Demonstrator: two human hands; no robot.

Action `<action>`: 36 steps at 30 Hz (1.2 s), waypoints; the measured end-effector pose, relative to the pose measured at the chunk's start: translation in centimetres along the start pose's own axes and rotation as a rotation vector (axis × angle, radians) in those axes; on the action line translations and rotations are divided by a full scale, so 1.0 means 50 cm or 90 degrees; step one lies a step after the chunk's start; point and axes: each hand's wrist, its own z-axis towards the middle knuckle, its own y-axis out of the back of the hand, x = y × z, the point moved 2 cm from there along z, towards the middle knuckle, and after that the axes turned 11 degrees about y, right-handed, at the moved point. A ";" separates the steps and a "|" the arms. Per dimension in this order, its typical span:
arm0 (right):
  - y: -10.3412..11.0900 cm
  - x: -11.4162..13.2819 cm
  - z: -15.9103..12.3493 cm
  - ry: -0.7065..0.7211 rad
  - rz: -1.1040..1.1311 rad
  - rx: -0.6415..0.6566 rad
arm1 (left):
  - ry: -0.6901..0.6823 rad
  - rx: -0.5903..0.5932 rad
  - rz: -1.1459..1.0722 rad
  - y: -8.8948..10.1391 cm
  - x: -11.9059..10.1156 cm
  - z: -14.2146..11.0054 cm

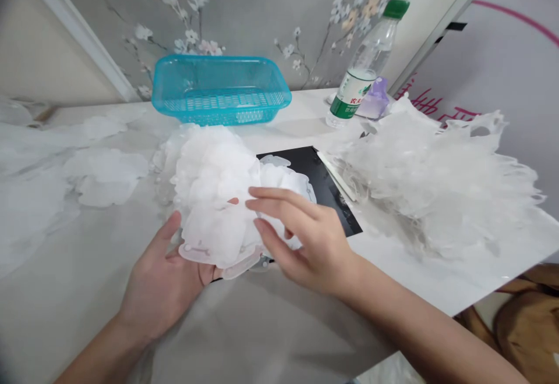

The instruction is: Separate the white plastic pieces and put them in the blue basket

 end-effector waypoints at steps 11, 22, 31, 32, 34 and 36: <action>-0.004 -0.052 -0.015 -0.379 -0.125 0.184 | -0.073 -0.007 -0.092 0.001 -0.013 -0.004; -0.017 -0.054 -0.017 -0.410 -0.165 0.261 | -0.075 0.039 -0.122 0.012 -0.008 -0.001; -0.017 -0.050 -0.019 -0.401 -0.134 0.274 | -0.097 0.022 -0.062 0.012 -0.007 -0.004; -0.018 -0.050 -0.019 -0.400 -0.133 0.274 | -0.098 0.020 -0.054 0.012 -0.007 -0.005; -0.019 -0.051 -0.018 -0.397 -0.136 0.272 | -0.099 0.018 -0.037 0.013 -0.008 -0.007; -0.019 -0.051 -0.017 -0.391 -0.136 0.269 | -0.102 0.017 -0.028 0.012 -0.008 -0.009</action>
